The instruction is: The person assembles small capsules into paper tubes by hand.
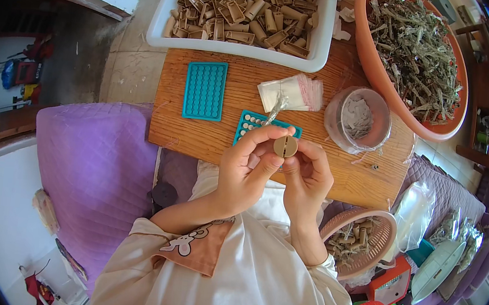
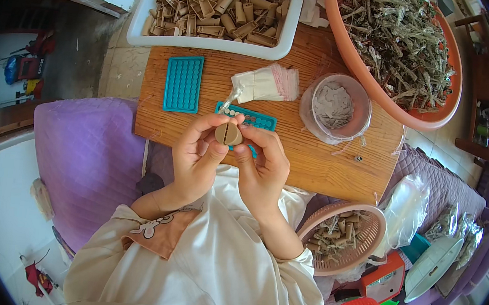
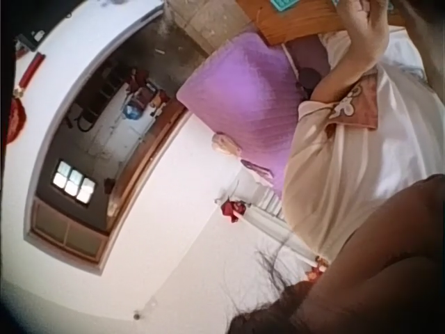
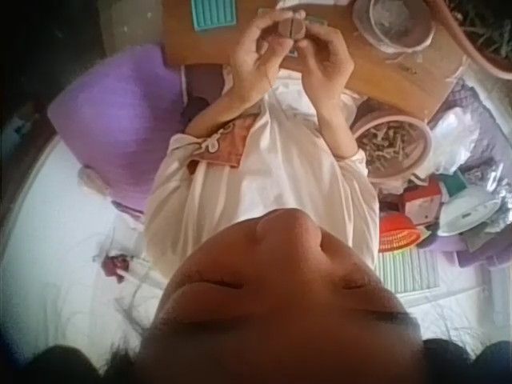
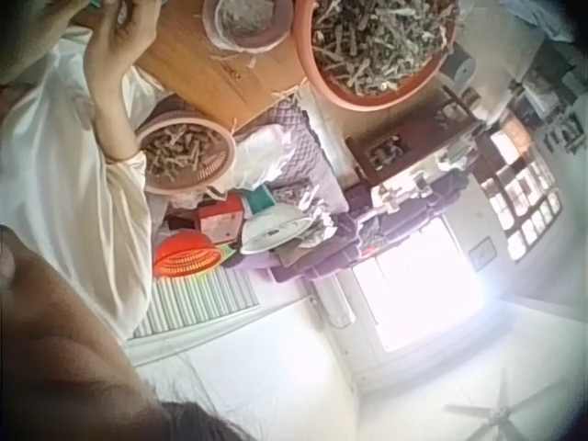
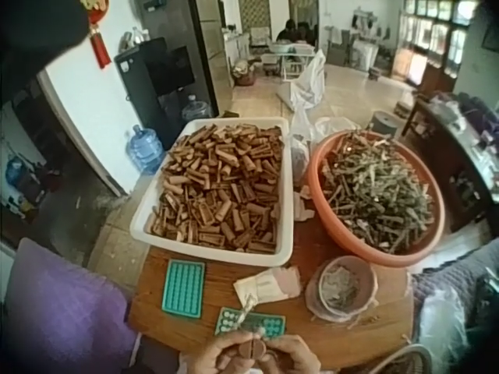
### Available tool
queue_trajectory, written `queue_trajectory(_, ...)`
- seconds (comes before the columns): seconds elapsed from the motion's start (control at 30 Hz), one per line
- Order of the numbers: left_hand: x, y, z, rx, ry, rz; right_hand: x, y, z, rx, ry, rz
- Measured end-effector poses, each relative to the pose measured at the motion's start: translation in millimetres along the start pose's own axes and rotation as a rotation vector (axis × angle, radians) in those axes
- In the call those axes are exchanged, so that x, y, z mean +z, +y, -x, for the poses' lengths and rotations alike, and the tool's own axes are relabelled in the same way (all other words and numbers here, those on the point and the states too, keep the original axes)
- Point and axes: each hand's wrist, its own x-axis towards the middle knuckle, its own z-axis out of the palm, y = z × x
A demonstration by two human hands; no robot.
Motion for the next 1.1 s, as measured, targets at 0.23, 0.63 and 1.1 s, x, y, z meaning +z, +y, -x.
queue_trajectory(0.23,2,-3,2,0.038,0.022,-0.076,0,3,-1,-0.093,-0.055,0.104)
queue_trajectory(0.63,5,-21,2,0.054,0.005,-0.19,1,13,5,-0.188,-0.195,0.513)
queue_trajectory(1.1,-29,-18,-1,-0.361,-0.108,0.378,-126,-21,-97,-0.197,-0.106,1.288)
